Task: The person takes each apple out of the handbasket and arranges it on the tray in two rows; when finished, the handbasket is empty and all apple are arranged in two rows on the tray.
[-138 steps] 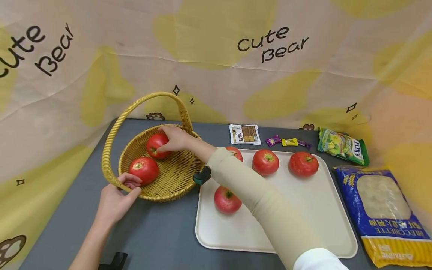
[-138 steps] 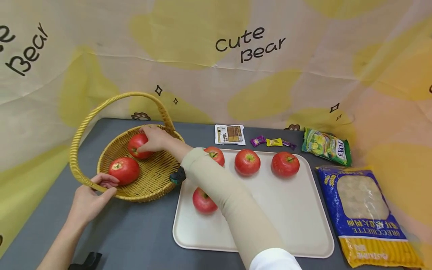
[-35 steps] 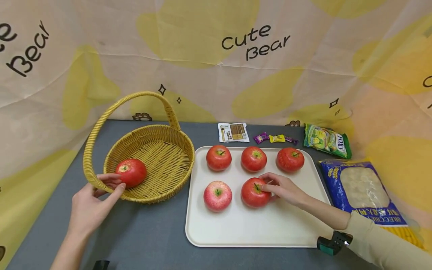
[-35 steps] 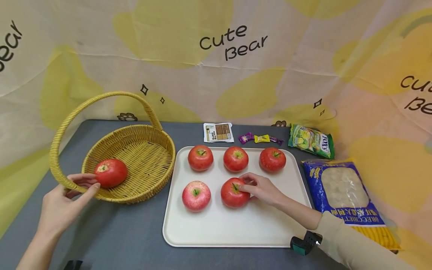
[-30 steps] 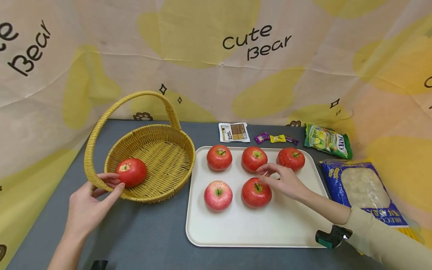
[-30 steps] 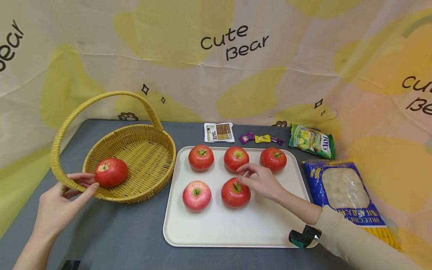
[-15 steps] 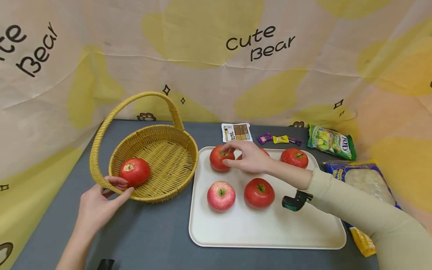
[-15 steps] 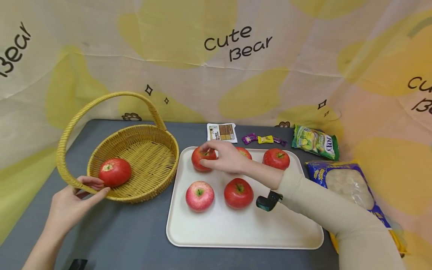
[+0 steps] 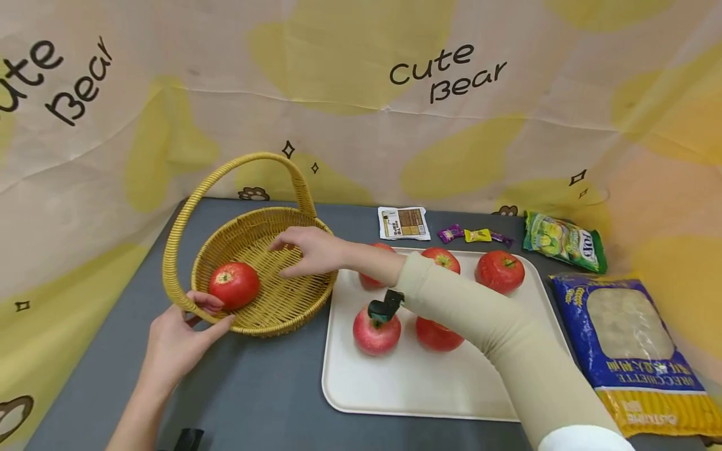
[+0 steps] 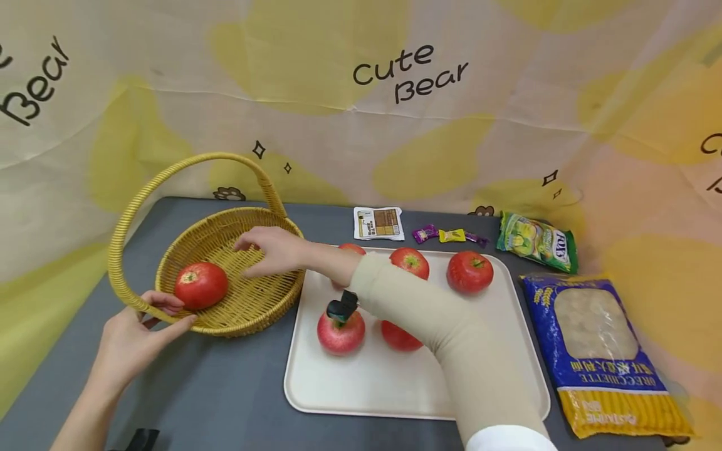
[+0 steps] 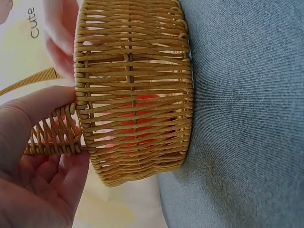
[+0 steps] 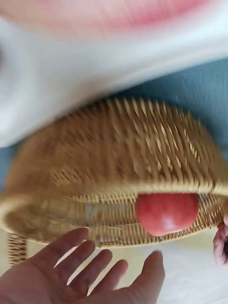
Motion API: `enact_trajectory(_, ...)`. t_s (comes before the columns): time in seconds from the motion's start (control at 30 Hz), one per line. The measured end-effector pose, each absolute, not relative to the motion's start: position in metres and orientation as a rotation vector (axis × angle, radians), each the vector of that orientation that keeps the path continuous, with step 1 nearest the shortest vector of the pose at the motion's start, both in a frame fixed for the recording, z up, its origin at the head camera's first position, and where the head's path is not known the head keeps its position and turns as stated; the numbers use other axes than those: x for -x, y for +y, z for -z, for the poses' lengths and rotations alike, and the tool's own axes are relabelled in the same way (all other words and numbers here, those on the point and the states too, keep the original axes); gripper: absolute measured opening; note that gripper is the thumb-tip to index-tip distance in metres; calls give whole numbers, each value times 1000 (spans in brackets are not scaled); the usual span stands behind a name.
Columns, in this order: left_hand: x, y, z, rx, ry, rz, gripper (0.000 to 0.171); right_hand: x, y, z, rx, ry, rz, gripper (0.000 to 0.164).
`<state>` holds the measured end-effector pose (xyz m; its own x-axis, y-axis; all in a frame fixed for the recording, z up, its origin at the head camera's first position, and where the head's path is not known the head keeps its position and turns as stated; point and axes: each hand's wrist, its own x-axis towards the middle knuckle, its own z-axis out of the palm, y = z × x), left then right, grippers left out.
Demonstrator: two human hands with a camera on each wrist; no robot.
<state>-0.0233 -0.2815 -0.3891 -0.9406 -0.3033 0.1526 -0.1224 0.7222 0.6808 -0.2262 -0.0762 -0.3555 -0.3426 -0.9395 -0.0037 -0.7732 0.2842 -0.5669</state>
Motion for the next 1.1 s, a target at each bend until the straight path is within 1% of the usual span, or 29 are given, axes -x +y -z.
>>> enact_trajectory(0.27,22,-279,388,-328,-2672,1045,32,224,-139,365,1509,2160,483,72)
enact_trajectory(0.5,23,-278,389,-334,-2681,1071,33,219,-162,382,1382,2073,465,87)
enact_trajectory(0.6,22,-278,388,-339,-2681,1065,33,216,-167,389,1384,2042,481,89)
enact_trajectory(0.83,22,-281,389,-339,-2682,1044,33,211,-173,398,1413,2079,507,85)
enact_trajectory(0.97,23,-281,390,-325,-2683,1026,33,212,-164,394,1449,2121,521,84)
enact_trajectory(1.1,22,-281,390,-329,-2668,1021,33,214,-146,384,1494,2157,567,84)
